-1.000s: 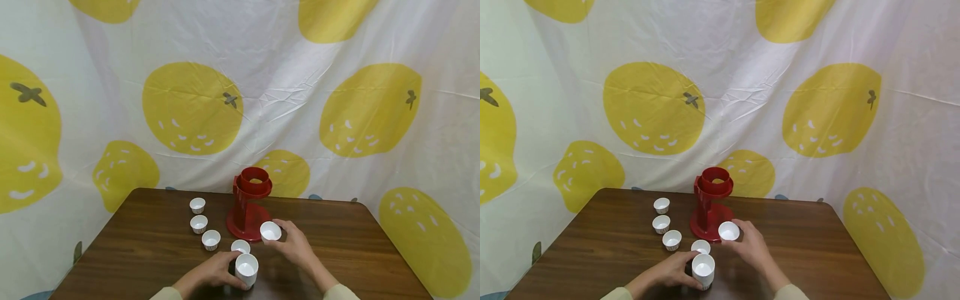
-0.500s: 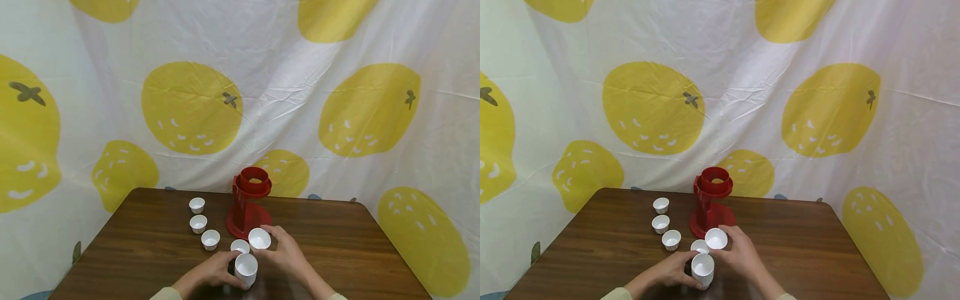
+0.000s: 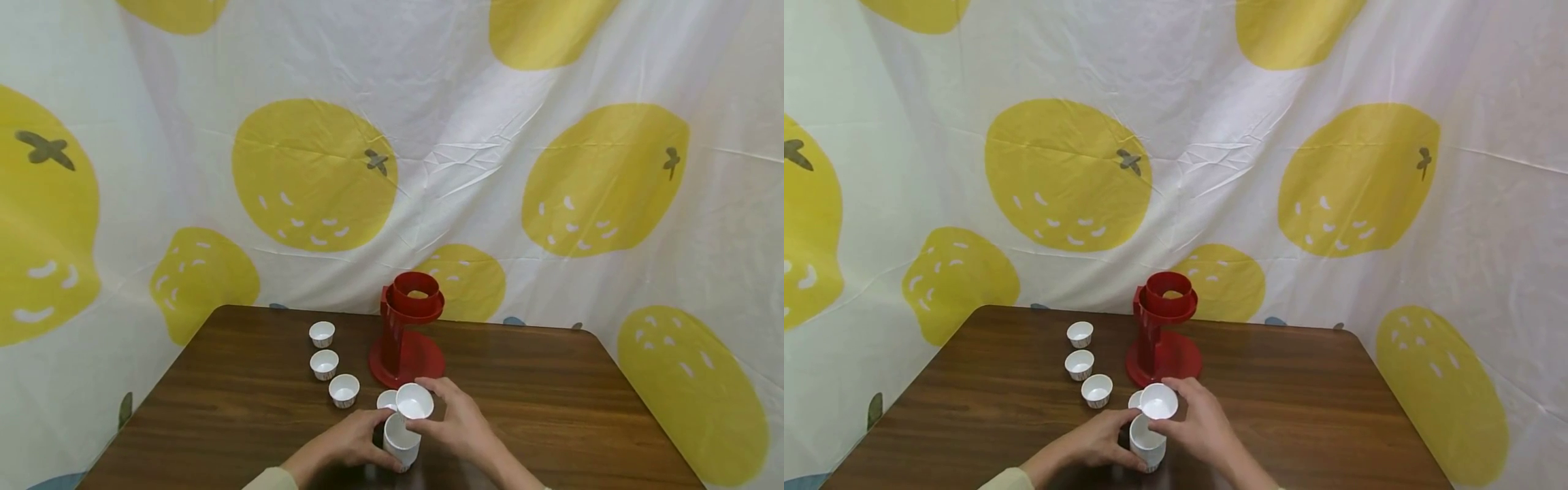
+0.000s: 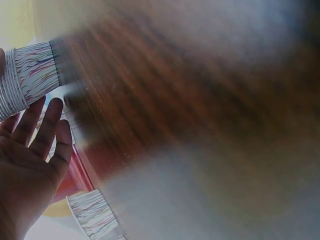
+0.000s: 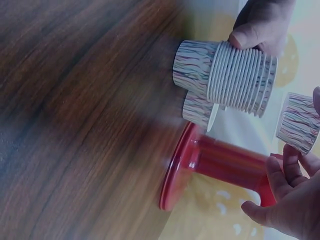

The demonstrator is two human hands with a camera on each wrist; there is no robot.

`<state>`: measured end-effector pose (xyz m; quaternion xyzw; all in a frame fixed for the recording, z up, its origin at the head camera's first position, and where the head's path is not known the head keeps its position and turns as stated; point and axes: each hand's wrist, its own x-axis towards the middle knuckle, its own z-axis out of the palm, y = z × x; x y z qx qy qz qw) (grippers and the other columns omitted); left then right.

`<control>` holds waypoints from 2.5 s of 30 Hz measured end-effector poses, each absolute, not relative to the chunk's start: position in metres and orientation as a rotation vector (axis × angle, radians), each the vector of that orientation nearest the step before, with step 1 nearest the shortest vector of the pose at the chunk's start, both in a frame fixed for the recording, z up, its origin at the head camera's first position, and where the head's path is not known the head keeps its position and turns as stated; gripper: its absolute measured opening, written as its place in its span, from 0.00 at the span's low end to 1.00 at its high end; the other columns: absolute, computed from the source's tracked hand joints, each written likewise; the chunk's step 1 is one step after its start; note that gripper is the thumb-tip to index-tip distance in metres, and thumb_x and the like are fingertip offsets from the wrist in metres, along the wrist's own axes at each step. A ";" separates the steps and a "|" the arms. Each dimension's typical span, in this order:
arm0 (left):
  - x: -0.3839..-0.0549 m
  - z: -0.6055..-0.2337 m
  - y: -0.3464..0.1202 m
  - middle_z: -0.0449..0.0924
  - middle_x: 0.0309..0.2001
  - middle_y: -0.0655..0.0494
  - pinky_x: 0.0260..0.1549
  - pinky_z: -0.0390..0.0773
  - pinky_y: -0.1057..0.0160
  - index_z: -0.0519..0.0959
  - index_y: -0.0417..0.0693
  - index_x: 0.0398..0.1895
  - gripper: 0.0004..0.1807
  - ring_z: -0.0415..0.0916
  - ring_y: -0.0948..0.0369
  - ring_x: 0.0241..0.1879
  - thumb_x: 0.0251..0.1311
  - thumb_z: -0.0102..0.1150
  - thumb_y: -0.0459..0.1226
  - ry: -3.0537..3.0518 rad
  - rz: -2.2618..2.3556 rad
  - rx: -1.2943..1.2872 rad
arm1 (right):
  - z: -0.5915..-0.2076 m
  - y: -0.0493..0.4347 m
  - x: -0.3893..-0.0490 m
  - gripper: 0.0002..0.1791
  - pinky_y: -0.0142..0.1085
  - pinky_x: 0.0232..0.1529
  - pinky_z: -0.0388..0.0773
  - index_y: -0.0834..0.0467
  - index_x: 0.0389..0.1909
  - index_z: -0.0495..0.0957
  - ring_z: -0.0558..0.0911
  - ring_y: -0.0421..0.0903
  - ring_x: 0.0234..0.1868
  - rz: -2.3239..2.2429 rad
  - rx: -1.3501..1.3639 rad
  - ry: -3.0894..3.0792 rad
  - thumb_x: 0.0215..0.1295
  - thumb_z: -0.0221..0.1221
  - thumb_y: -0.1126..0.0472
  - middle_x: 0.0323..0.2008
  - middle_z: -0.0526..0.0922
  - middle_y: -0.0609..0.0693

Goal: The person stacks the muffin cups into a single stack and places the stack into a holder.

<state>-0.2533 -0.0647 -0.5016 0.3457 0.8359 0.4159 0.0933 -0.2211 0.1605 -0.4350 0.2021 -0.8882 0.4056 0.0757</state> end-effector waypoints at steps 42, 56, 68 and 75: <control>-0.254 -0.504 -0.065 0.79 0.39 0.74 0.47 0.74 0.66 0.79 0.57 0.50 0.29 0.75 0.71 0.41 0.42 0.81 0.46 2.466 1.251 1.029 | -0.469 0.157 -0.211 0.37 0.44 0.53 0.74 0.57 0.59 0.77 0.77 0.45 0.51 1.241 0.741 -2.734 0.51 0.73 0.42 0.50 0.79 0.44; -0.252 -0.501 -0.064 0.79 0.40 0.73 0.47 0.74 0.66 0.79 0.56 0.50 0.30 0.75 0.72 0.42 0.41 0.81 0.46 2.488 1.235 1.050 | -0.481 0.157 -0.214 0.40 0.49 0.53 0.74 0.56 0.61 0.75 0.77 0.46 0.54 1.192 0.721 -2.800 0.51 0.72 0.40 0.53 0.79 0.46; -0.252 -0.502 -0.067 0.79 0.40 0.73 0.47 0.75 0.67 0.80 0.53 0.50 0.29 0.75 0.72 0.42 0.42 0.80 0.46 2.525 1.162 1.104 | -0.485 0.157 -0.213 0.35 0.43 0.51 0.75 0.54 0.57 0.78 0.78 0.42 0.49 1.173 0.762 -2.712 0.50 0.74 0.43 0.48 0.80 0.43; -0.251 -0.499 -0.073 0.80 0.43 0.71 0.50 0.75 0.65 0.80 0.51 0.52 0.30 0.75 0.71 0.45 0.44 0.79 0.48 2.508 1.192 1.133 | -0.484 0.156 -0.211 0.35 0.43 0.51 0.76 0.55 0.57 0.78 0.79 0.43 0.50 1.212 0.736 -2.723 0.50 0.74 0.43 0.50 0.81 0.47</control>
